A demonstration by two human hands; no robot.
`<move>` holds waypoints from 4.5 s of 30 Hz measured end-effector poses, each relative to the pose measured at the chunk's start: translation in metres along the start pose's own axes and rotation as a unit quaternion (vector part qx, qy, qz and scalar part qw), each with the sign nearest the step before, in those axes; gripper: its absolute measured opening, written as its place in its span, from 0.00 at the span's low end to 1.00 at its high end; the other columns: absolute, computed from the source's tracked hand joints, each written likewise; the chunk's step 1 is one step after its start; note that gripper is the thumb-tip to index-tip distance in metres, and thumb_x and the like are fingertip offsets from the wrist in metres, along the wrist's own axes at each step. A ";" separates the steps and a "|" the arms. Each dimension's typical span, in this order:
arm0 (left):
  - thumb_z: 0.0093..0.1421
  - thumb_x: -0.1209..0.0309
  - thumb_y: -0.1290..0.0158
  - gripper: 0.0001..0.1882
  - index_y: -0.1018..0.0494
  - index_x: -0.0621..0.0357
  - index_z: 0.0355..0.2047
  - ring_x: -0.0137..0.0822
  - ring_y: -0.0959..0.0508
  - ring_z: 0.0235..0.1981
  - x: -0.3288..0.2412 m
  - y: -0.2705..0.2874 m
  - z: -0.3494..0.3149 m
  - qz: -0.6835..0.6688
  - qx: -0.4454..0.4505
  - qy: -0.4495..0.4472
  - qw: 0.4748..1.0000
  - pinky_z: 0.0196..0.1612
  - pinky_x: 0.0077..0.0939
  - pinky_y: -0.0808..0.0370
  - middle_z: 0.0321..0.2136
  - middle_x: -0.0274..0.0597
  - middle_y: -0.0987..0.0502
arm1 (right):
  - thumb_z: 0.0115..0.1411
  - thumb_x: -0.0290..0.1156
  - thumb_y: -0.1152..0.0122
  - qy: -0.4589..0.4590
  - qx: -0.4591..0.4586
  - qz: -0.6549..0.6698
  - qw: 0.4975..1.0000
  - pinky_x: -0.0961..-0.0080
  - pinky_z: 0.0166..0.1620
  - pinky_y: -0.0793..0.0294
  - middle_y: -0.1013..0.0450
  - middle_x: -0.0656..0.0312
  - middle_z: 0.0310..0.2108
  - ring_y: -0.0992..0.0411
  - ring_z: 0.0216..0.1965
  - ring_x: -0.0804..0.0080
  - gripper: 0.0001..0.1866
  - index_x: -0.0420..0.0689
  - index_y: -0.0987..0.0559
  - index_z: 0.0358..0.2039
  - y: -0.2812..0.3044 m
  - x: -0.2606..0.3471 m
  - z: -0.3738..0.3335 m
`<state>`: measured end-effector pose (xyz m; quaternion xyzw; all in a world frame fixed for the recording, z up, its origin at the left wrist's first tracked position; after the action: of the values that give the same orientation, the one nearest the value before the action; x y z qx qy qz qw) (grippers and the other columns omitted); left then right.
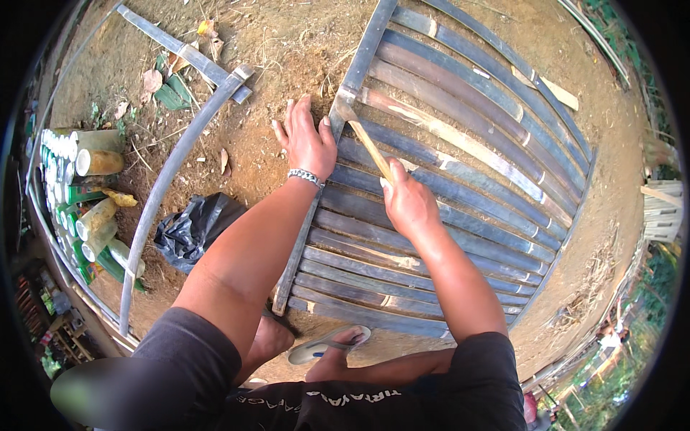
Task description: The person constructs a gate by placing bamboo slats onto a frame and hammering them into place.
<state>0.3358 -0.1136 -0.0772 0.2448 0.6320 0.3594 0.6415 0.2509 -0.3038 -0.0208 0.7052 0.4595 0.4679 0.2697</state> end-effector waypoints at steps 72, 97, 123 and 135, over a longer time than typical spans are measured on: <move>0.67 0.66 0.52 0.28 0.42 0.59 0.66 0.50 0.45 0.72 -0.007 0.000 -0.003 0.034 -0.001 -0.046 0.998 0.74 0.61 0.65 0.64 0.50 0.35 | 0.65 0.37 0.37 -0.187 -0.240 0.184 0.935 0.55 0.46 0.24 0.21 0.41 0.41 0.21 0.44 0.40 0.22 0.37 0.29 0.53 0.027 -0.092 -0.013; 0.58 0.61 0.35 0.24 0.23 0.62 0.51 0.43 0.17 0.41 -0.020 -0.013 0.040 -0.004 0.123 0.007 0.992 0.49 0.38 0.24 0.39 0.49 0.16 | 0.71 0.45 0.48 -0.146 -0.136 0.195 0.960 0.49 0.51 0.25 0.23 0.35 0.46 0.24 0.49 0.36 0.29 0.39 0.36 0.65 0.011 -0.108 -0.082; 0.59 0.61 0.38 0.24 0.24 0.57 0.53 0.50 0.28 0.56 -0.014 -0.012 0.030 -0.019 0.088 0.000 0.996 0.61 0.50 0.40 0.49 0.49 0.21 | 0.70 0.34 0.49 -0.097 -0.115 0.176 0.973 0.47 0.47 0.25 0.22 0.36 0.36 0.22 0.42 0.37 0.17 0.35 0.33 0.51 0.047 0.013 -0.001; 0.60 0.61 0.38 0.22 0.23 0.56 0.52 0.50 0.26 0.53 -0.015 -0.007 0.029 -0.001 0.075 -0.022 0.997 0.60 0.48 0.35 0.46 0.50 0.20 | 0.70 0.36 0.48 -0.093 -0.127 0.181 0.971 0.46 0.47 0.25 0.22 0.36 0.38 0.22 0.41 0.37 0.22 0.32 0.35 0.57 0.030 0.021 -0.010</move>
<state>0.3660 -0.1255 -0.0712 0.2991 0.6430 0.3052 0.6355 0.2568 -0.2982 0.0168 0.7774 0.2337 0.4954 0.3093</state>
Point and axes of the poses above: each hand's wrist, its own z-axis towards the middle knuckle, its own y-axis out of the back of the hand, x = y × z, the point moved 7 cm from there along z, towards the middle knuckle
